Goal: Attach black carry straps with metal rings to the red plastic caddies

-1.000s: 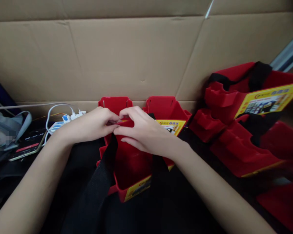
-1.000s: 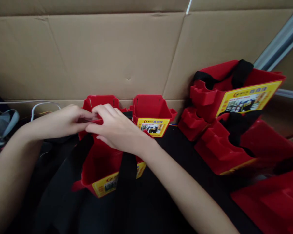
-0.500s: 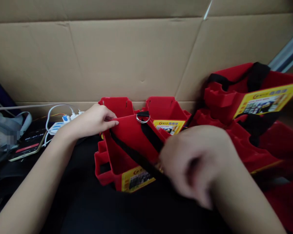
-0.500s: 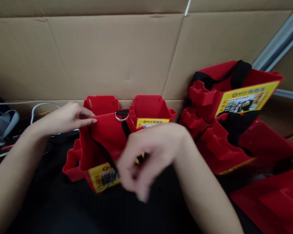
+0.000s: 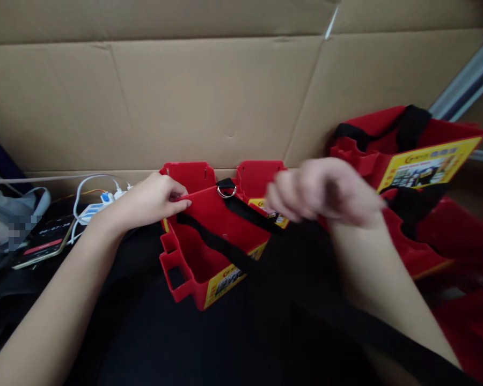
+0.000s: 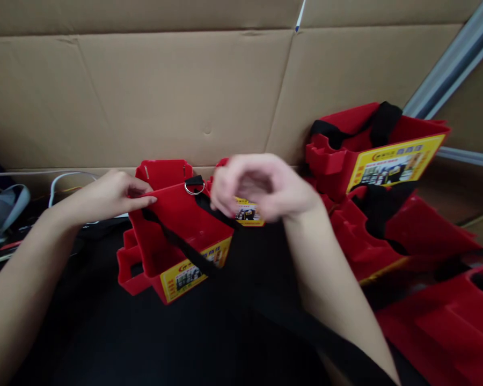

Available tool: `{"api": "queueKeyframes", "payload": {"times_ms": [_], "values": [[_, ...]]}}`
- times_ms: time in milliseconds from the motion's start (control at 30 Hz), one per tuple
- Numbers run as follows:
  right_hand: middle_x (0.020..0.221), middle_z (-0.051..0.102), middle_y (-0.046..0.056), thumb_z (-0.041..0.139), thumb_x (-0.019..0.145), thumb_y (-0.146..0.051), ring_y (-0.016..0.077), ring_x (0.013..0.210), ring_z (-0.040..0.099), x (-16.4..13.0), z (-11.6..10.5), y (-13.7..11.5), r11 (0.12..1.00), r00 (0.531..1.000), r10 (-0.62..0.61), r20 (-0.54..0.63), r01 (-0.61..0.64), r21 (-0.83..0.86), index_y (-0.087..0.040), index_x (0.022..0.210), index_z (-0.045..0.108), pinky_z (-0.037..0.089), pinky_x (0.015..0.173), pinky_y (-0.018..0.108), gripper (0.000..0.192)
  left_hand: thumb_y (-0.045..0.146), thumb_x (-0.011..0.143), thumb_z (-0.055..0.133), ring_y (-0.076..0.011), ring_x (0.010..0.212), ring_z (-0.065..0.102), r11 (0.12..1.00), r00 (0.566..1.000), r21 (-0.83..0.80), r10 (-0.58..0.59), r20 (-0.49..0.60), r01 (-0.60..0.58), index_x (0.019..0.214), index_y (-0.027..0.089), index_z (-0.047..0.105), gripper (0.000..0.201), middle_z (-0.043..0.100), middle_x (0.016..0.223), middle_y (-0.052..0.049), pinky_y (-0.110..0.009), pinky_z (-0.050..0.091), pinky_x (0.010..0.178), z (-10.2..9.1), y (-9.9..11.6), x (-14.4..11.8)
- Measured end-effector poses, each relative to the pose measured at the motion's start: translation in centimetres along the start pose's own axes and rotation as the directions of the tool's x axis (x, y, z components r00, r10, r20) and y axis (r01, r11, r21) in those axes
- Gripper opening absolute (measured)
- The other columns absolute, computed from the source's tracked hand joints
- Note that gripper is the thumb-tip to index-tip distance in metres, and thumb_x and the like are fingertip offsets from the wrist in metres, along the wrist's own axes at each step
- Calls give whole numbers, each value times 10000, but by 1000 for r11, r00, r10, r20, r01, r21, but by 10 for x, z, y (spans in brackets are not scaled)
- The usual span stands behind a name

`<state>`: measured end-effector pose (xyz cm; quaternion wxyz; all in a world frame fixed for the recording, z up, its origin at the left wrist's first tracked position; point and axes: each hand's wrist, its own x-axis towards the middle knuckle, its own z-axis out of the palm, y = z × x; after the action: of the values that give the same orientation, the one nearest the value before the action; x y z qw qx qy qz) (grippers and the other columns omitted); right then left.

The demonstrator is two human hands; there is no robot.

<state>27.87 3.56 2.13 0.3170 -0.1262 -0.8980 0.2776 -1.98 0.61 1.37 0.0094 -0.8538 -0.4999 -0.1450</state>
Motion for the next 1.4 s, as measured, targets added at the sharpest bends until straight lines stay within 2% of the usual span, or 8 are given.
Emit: {"api": "queueKeyframes", "payload": {"times_ms": [100, 300, 433, 567, 700, 767, 1000, 1400], "values": [[943, 632, 50, 597, 777, -478, 143, 820, 605, 27, 43, -17, 994, 972, 107, 207, -107, -10, -181, 992, 606, 479, 700, 278, 366, 311, 787, 489, -90, 507, 432, 1000, 1000, -20, -2, 6, 2, 629, 144, 566, 242, 528, 562, 14, -222, 307, 487, 1, 0, 1], [906, 649, 94, 547, 828, -269, 178, 785, 604, 44, 107, -22, 846, 949, 305, -75, -306, -437, -121, 1144, 540, 477, 692, 315, 349, 284, 783, 480, -76, 479, 353, 1000, 1000, -18, 15, -2, -15, 562, 146, 502, 261, 440, 506, 35, -222, 269, 475, 3, 1, 0], [865, 673, 34, 584, 813, -179, 113, 766, 623, 37, 71, -30, 987, 950, 108, 292, -136, 80, -162, 1005, 637, 491, 699, 221, 200, 317, 792, 496, -90, 516, 406, 999, 999, -18, -32, 11, 32, 632, 153, 559, 238, 527, 558, 20, -228, 306, 507, 5, -2, 1], [829, 694, 43, 669, 759, -199, 146, 767, 654, 24, 23, -36, 897, 771, -196, 606, -108, 428, -164, 958, 680, 517, 705, 239, 202, 327, 803, 504, -100, 527, 457, 999, 999, -25, -34, 20, 34, 704, 152, 598, 222, 578, 598, 1, -234, 330, 527, 5, -5, 3], [1069, 642, 60, 661, 764, -302, 182, 996, 596, 24, 16, -9, 991, 994, 26, 107, -40, 130, -195, 1061, 634, 472, 875, 332, 316, 348, 819, 502, -105, 528, 473, 999, 999, -30, 38, 0, -38, 711, 154, 608, 246, 582, 605, -1, -230, 338, 526, 5, -7, 3], [1285, 511, 68, 703, 714, -317, 200, 1197, 458, 29, 23, 12, 990, 993, 49, -111, -63, -127, -225, 1205, 544, 356, 1018, 387, 524, 361, 834, 492, -104, 541, 480, 996, 997, -59, 73, -4, -73, 730, 156, 615, 261, 591, 631, -2, -224, 345, 532, 5, -8, 3], [885, 639, 36, 599, 787, -406, 152, 859, 596, 36, 33, 55, 976, 973, 216, -76, -219, -21, -167, 868, 583, 459, 812, 311, 252, 412, 880, 434, -88, 556, 424, 975, 987, -169, 154, 40, -145, 704, 158, 552, 332, 513, 615, 24, -201, 341, 542, 8, -7, 3], [779, 652, 16, 590, 802, -321, 132, 719, 663, 37, 16, 81, 776, 609, 555, -567, -132, 617, -193, 786, 440, 529, 590, 245, 198, 382, 896, 420, -91, 577, 453, 964, 970, -180, 216, 108, -194, 770, 158, 578, 302, 537, 659, 12, -194, 350, 543, -5, -13, -4]]}}
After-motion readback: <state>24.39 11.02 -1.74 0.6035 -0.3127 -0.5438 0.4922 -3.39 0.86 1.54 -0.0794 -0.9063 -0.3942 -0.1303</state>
